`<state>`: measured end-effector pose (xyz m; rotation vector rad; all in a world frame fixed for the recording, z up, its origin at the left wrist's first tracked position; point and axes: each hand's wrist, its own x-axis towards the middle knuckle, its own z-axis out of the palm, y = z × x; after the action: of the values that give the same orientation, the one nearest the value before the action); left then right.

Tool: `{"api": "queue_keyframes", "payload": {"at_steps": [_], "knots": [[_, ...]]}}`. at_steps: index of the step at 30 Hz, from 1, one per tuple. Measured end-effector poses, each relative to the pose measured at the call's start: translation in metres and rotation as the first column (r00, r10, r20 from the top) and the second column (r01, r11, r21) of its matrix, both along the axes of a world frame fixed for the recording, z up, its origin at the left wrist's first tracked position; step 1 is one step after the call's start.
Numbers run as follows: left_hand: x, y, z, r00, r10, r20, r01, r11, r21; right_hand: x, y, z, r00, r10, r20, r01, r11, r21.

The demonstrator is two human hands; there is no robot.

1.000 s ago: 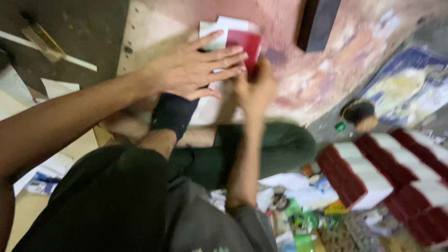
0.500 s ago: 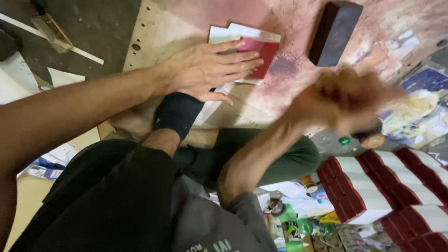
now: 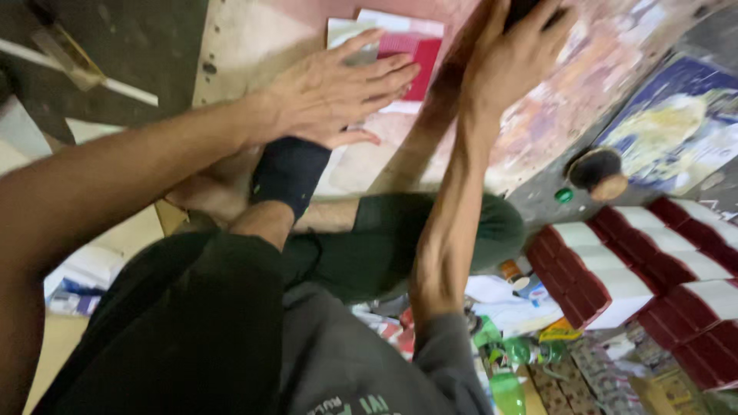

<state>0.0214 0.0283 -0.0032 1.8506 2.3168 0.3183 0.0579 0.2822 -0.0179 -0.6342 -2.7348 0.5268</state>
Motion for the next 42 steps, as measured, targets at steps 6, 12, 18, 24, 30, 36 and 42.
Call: {"api": "queue_keyframes", "payload": {"at_steps": [6, 12, 18, 24, 30, 36, 42], "knots": [[0.0, -0.005, -0.003, 0.995, 0.064, 0.083, -0.072, 0.992, 0.103, 0.028, -0.065, 0.007, 0.986, -0.098, -0.134, 0.056, 0.956, -0.289], [-0.001, -0.011, -0.005, 0.986, 0.106, 0.128, -0.126, 0.979, 0.161, 0.039, -0.072, 0.01, 0.973, -0.216, -0.082, 0.091, 0.685, -0.723], [0.0, -0.015, -0.007, 0.97, 0.068, 0.234, -0.115, 0.975, 0.192, 0.045, -0.082, 0.014, 0.988, -0.154, 0.023, 0.153, 0.935, -0.321], [0.001, -0.018, -0.008, 0.927, 0.156, 0.341, -0.222, 0.961, 0.163, 0.046, -0.083, 0.026, 0.996, -0.055, -0.066, 0.037, 0.968, -0.247], [0.004, -0.021, -0.009, 0.946, 0.126, 0.299, -0.17, 0.978, 0.125, 0.034, -0.081, 0.034, 0.986, -0.165, 0.013, 0.139, 0.782, -0.608], [0.006, -0.026, -0.01, 0.93, 0.158, 0.331, -0.198, 0.976, 0.09, 0.033, -0.081, 0.04, 0.999, 0.024, -0.032, -0.03, 0.982, -0.187], [0.009, -0.031, -0.01, 0.924, 0.186, 0.335, -0.242, 0.961, 0.133, 0.016, -0.074, 0.05, 0.998, -0.053, 0.016, 0.048, 0.673, -0.738]]}}
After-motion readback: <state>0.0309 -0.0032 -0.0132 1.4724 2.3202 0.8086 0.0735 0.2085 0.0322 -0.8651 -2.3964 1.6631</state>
